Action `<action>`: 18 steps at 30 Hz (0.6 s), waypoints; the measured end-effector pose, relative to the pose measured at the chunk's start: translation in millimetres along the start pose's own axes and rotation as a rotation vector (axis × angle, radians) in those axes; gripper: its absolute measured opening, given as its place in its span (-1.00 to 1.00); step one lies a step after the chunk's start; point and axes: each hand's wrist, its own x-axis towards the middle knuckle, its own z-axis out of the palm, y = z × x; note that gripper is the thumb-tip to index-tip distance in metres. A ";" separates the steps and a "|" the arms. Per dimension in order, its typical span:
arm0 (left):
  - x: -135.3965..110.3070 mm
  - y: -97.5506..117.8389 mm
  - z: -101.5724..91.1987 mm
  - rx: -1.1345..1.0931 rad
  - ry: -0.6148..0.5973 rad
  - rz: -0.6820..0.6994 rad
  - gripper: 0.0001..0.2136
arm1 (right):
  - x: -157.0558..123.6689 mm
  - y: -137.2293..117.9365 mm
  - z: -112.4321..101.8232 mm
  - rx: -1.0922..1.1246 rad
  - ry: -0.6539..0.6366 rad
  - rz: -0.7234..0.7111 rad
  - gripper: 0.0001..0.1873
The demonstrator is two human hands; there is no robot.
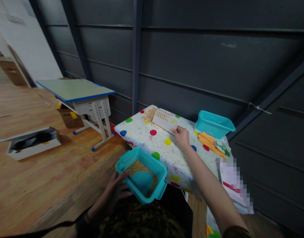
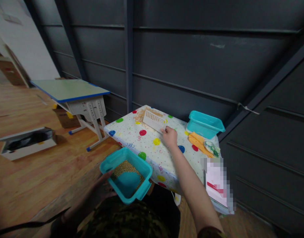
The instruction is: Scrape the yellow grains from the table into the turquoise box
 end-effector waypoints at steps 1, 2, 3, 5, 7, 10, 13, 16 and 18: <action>-0.2 0.0 0.3 0.001 0.003 -0.001 0.23 | -0.6 -1.6 0.5 -0.003 0.011 0.027 -0.59; -0.3 -0.1 0.3 0.002 0.002 -0.003 0.23 | -1.2 -3.6 0.8 -0.014 0.023 0.051 -0.60; -0.3 -0.1 0.0 0.004 -0.003 -0.004 0.25 | -1.9 -5.9 1.1 -0.022 0.025 0.069 -0.61; -0.2 0.1 -1.1 0.004 -0.024 -0.004 0.30 | -3.0 -10.6 1.6 -0.033 0.015 0.071 -0.60; 0.2 0.3 -2.5 -0.002 -0.049 -0.005 0.37 | -3.8 -14.8 2.2 -0.041 0.007 0.063 -0.56; 1.4 0.9 -4.3 -0.014 -0.054 -0.021 0.48 | -4.8 -19.9 3.3 -0.044 0.010 0.052 -0.53; 2.3 1.5 -4.6 -0.009 -0.048 -0.035 0.47 | -6.2 -23.5 4.1 -0.068 0.012 0.039 -0.52; 2.7 1.8 -4.3 -0.009 -0.051 -0.033 0.42 | -8.0 -25.2 3.8 -0.096 -0.018 0.018 -0.50; 2.9 1.9 -4.7 -0.016 -0.053 -0.035 0.40 | -8.8 -25.7 3.2 -0.106 -0.035 0.006 -0.50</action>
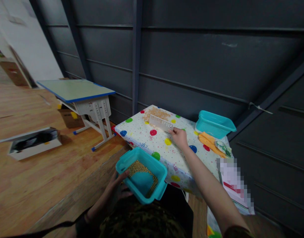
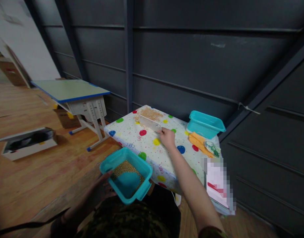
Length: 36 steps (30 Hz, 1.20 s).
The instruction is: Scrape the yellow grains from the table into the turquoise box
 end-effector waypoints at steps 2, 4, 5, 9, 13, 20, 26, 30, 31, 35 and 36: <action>0.0 0.2 -0.9 -0.001 -0.002 -0.004 0.39 | -0.8 -1.1 -0.2 -0.004 0.007 -0.012 -0.56; -0.2 0.7 -1.7 -0.001 -0.002 -0.008 0.38 | -1.7 -3.8 0.8 -0.003 0.025 -0.029 -0.67; -0.5 1.1 -1.8 -0.006 -0.005 -0.009 0.38 | -2.4 -5.7 1.7 -0.006 0.029 -0.035 -0.72; -2.6 2.8 0.1 -0.033 0.012 -0.012 0.40 | -5.7 -13.8 5.2 -0.053 -0.005 -0.030 -0.77; -4.1 3.0 3.1 -0.010 0.028 0.002 0.32 | -6.9 -17.7 5.1 -0.055 -0.048 -0.039 -0.77; -1.4 -2.2 2.0 0.008 0.037 0.003 0.30 | -5.8 -23.7 13.5 -0.124 -0.030 -0.048 -0.72; -2.4 -2.4 2.1 -0.009 0.028 0.017 0.30 | -7.8 -22.1 14.1 -0.102 -0.065 -0.072 -0.68; -7.3 2.3 4.8 -0.016 0.018 0.009 0.32 | -8.3 -24.3 13.9 -0.097 -0.064 -0.070 -0.68; -8.2 3.4 5.2 -0.019 0.017 0.006 0.31 | -8.6 -25.2 14.0 -0.106 -0.068 -0.063 -0.69; -8.2 5.1 4.5 -0.029 0.023 0.003 0.32 | -9.6 -27.9 13.3 -0.111 -0.070 -0.046 -0.72; -7.3 4.6 3.9 -0.030 0.022 0.004 0.32 | -9.9 -28.3 13.1 -0.098 -0.063 -0.048 -0.72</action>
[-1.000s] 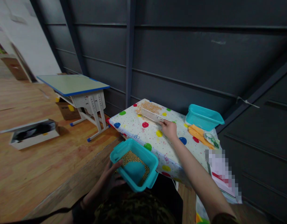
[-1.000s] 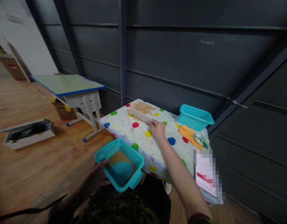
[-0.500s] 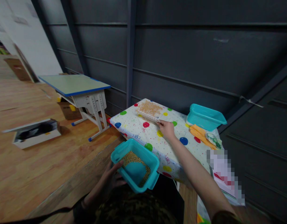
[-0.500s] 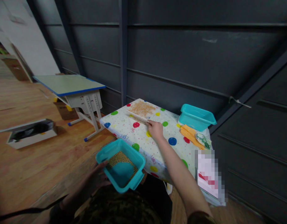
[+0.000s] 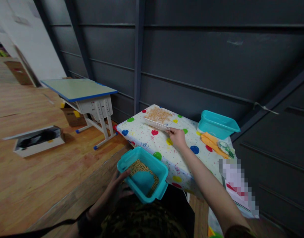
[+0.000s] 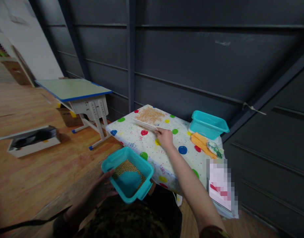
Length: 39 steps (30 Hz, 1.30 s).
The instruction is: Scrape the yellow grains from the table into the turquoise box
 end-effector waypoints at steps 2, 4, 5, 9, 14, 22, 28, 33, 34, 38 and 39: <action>2.1 -1.3 -1.3 0.008 -0.009 0.002 0.33 | -0.6 -0.8 -0.3 0.027 0.010 -0.013 -0.71; 3.6 -2.6 -2.1 0.033 -0.016 0.011 0.33 | -1.5 -1.7 -0.5 0.038 0.004 -0.031 -0.71; 3.9 -3.0 -2.2 0.045 -0.015 0.014 0.33 | -2.1 -2.1 -0.6 0.038 -0.003 -0.040 -0.72; 2.0 -2.9 -0.1 0.023 -0.016 0.001 0.34 | -5.7 -3.8 -2.4 0.031 -0.028 -0.065 -0.70; -0.6 -3.1 2.6 0.045 -0.037 0.003 0.26 | -10.3 -7.2 -4.3 0.043 -0.057 -0.080 -0.70; 2.4 -8.4 0.3 0.031 -0.027 -0.007 0.36 | -12.4 -11.3 0.2 0.033 0.014 -0.069 -0.69; 5.4 -17.3 4.6 0.018 -0.039 -0.010 0.29 | -14.3 -9.5 1.5 0.058 -0.014 -0.078 -0.69; 8.3 -18.6 5.7 0.008 -0.032 -0.023 0.33 | -11.4 -9.8 3.5 0.070 0.025 -0.080 -0.69; 8.2 -18.0 5.9 0.017 -0.034 -0.023 0.34 | -11.2 -10.0 3.6 0.061 0.017 -0.078 -0.70; 4.6 -14.0 9.3 0.023 -0.038 -0.006 0.39 | -12.6 -10.1 2.5 0.055 -0.005 -0.072 -0.71; 3.5 -13.0 10.4 0.025 -0.035 -0.003 0.39 | -13.0 -10.0 2.1 0.063 0.002 -0.075 -0.71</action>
